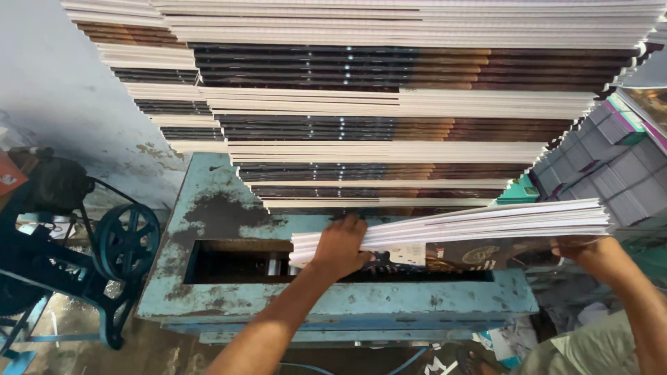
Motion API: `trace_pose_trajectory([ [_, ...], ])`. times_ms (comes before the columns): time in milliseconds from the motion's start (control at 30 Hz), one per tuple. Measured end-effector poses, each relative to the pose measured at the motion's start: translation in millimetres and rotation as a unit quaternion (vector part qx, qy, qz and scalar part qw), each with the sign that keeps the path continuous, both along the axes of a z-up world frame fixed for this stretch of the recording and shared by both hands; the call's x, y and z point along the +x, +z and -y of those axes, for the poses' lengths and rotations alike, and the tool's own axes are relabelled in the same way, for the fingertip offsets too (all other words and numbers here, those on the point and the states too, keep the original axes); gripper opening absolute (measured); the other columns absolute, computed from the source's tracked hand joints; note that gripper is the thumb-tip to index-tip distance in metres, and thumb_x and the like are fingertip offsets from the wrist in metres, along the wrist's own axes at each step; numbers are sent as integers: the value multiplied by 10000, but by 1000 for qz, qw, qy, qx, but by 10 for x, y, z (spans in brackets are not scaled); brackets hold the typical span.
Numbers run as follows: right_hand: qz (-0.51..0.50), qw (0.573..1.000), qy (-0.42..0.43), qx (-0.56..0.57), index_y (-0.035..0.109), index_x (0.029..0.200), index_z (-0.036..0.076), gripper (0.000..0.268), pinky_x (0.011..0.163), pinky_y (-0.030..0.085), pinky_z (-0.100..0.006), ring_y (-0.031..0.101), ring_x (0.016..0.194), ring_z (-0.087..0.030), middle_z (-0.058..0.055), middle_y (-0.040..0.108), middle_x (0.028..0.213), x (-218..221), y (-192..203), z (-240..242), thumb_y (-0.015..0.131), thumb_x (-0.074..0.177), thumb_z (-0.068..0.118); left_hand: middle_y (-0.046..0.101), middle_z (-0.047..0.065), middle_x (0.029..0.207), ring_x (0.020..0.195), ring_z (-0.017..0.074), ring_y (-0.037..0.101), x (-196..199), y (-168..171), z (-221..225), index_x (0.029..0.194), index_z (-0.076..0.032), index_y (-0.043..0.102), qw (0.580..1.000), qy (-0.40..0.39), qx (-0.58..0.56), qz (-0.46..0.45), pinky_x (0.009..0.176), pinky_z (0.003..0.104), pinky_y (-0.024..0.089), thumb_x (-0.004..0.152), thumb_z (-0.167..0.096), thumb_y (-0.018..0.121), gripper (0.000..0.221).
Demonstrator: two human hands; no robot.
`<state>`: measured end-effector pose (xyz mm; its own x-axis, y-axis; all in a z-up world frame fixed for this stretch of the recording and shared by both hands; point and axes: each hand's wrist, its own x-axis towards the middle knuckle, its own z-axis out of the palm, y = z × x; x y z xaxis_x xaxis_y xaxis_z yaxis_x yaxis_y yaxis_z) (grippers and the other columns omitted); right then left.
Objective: The person repeatedly picks up stacks of books from a table, aligns them, and places them into a slot on a blue machine. The person then removes the processed stack and places it on a growing pile of finished books.
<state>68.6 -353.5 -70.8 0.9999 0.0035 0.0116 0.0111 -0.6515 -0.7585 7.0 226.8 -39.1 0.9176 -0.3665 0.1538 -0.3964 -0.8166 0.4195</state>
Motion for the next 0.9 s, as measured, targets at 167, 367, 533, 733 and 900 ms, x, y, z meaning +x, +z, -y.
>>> trace_pose_trajectory([
  [167,20,999,35,-16,708,997,11,242,738,554,-356,672,853,-164,-63,736,888,-45,61,-20,782,777,-59,722,197,893,851,411,708,60,-159,-37,1008,-8,587,997,-56,-38,40,768,491,559,738,-338,867,511],
  [367,-2,999,21,-25,717,998,17,242,764,567,-369,684,873,-170,-68,752,903,6,-10,38,796,777,-41,723,207,873,827,427,706,201,-129,-80,1005,-9,573,996,-77,-5,33,740,512,553,742,-352,860,519],
  [533,-43,998,38,17,746,1050,20,289,794,594,-372,733,905,-183,-78,806,956,65,-269,-162,806,769,-13,722,224,891,836,446,696,192,-49,-393,1011,-27,589,998,-61,-6,19,715,537,537,713,-356,871,526],
  [733,-13,996,88,4,766,1054,10,225,774,608,-366,751,847,-202,-108,817,919,95,-293,-409,765,829,17,720,220,856,844,443,696,138,-36,-610,1022,-28,575,999,-44,25,-16,745,529,543,750,-384,852,527],
  [900,-32,997,69,17,752,1037,0,248,738,617,-386,758,839,-210,-115,818,930,64,-145,-492,782,791,-4,708,235,826,829,448,692,204,22,-583,1042,-12,550,995,-59,54,-53,742,527,539,750,-388,856,566],
])
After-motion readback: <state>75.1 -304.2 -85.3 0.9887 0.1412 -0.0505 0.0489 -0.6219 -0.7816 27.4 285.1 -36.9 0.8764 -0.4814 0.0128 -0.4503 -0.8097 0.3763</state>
